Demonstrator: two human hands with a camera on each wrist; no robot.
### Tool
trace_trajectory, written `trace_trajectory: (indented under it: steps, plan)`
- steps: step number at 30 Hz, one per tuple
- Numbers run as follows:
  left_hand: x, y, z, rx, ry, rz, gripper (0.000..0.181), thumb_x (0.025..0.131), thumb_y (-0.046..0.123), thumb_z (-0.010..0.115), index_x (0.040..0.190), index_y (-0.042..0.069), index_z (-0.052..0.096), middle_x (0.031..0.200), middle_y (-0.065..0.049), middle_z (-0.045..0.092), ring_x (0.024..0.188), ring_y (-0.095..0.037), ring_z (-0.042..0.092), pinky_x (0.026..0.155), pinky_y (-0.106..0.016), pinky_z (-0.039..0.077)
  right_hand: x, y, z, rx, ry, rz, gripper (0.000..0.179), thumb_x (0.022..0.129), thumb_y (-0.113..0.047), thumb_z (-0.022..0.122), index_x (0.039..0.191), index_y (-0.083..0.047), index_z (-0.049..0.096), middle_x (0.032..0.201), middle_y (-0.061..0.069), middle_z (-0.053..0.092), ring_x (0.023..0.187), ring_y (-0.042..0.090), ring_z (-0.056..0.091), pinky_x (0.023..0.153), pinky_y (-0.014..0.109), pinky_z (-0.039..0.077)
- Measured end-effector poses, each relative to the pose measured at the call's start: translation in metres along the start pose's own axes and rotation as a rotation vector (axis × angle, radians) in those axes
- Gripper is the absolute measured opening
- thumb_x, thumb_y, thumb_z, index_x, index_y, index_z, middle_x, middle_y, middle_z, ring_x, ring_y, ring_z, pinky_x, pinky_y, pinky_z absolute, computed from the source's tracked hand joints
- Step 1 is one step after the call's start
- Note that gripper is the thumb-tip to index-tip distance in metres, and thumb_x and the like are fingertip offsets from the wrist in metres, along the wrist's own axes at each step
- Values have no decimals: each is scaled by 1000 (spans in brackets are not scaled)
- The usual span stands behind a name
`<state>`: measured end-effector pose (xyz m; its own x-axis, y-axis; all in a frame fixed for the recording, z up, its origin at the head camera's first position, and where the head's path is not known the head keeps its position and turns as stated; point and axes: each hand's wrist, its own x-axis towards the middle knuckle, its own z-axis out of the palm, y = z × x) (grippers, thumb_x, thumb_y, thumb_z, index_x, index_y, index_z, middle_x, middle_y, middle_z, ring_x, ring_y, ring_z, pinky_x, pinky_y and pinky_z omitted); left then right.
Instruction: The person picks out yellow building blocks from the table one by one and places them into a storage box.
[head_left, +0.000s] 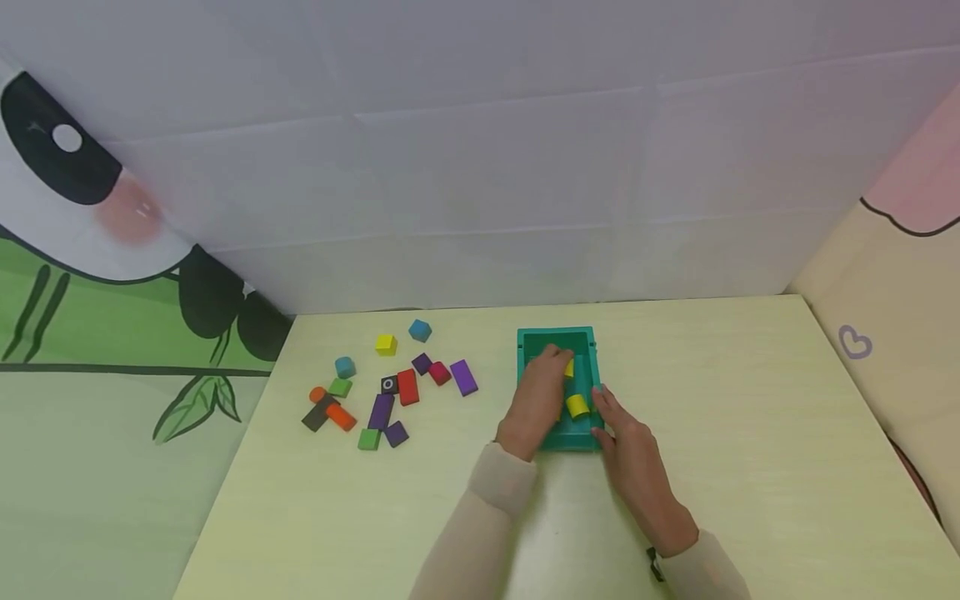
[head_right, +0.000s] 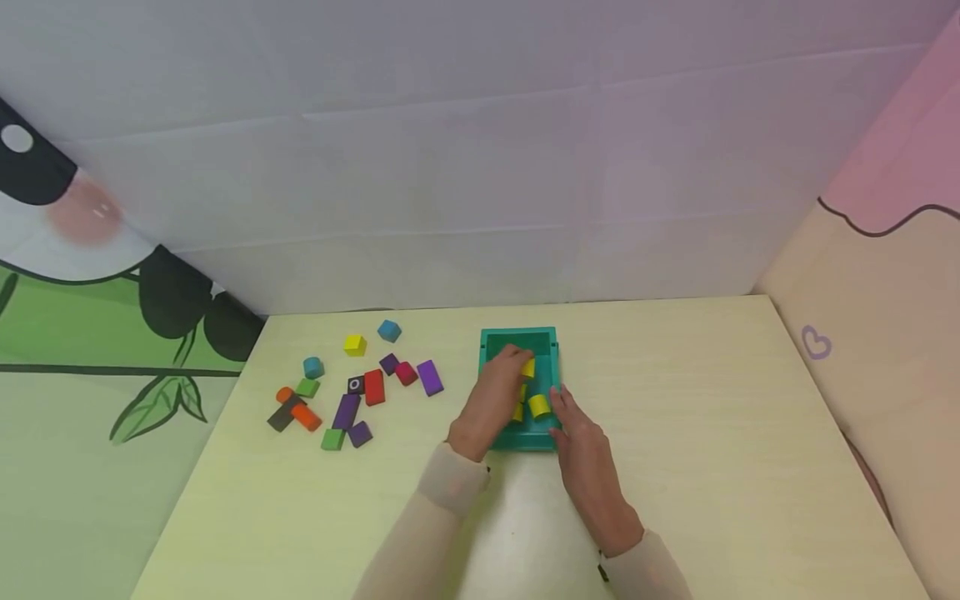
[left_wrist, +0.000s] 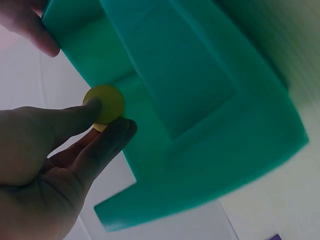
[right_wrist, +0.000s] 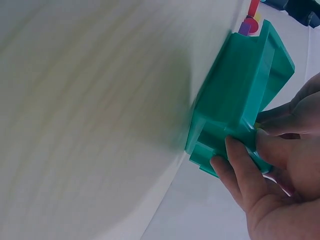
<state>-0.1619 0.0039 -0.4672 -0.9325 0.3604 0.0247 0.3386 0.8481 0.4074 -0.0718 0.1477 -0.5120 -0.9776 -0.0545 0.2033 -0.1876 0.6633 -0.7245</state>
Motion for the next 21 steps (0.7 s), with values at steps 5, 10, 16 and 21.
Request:
trace_trajectory:
  steps: [5, 10, 16, 21]
  plan:
    - [2, 1, 8, 13, 1, -4, 39, 103, -5, 60, 142, 2, 65, 136, -13, 66, 119, -27, 70, 107, -34, 56, 0, 0, 0, 6, 5, -5, 69, 89, 10, 77, 152, 4, 50, 157, 21, 50, 134, 45, 57, 101, 58, 55]
    - [4, 3, 16, 35, -31, -14, 41, 103, -3, 63, 143, 4, 65, 138, -13, 65, 120, -26, 69, 107, -34, 56, 0, -1, -1, 10, 4, -3, 69, 89, 10, 77, 152, 4, 50, 157, 22, 50, 134, 45, 56, 101, 58, 55]
    - [4, 5, 19, 35, -50, -29, 41, 104, -1, 62, 144, 5, 64, 143, -13, 63, 126, -27, 66, 113, -37, 52, -1, -2, -1, 13, 5, 4, 68, 89, 10, 77, 152, 4, 50, 157, 22, 50, 135, 44, 55, 102, 58, 54]
    - [4, 7, 21, 31, -54, -25, 39, 104, 1, 62, 143, 5, 64, 141, -12, 64, 127, -25, 65, 113, -34, 51, 0, -2, -1, 14, -2, 15, 68, 90, 9, 76, 152, 3, 50, 158, 20, 49, 136, 43, 54, 103, 58, 54]
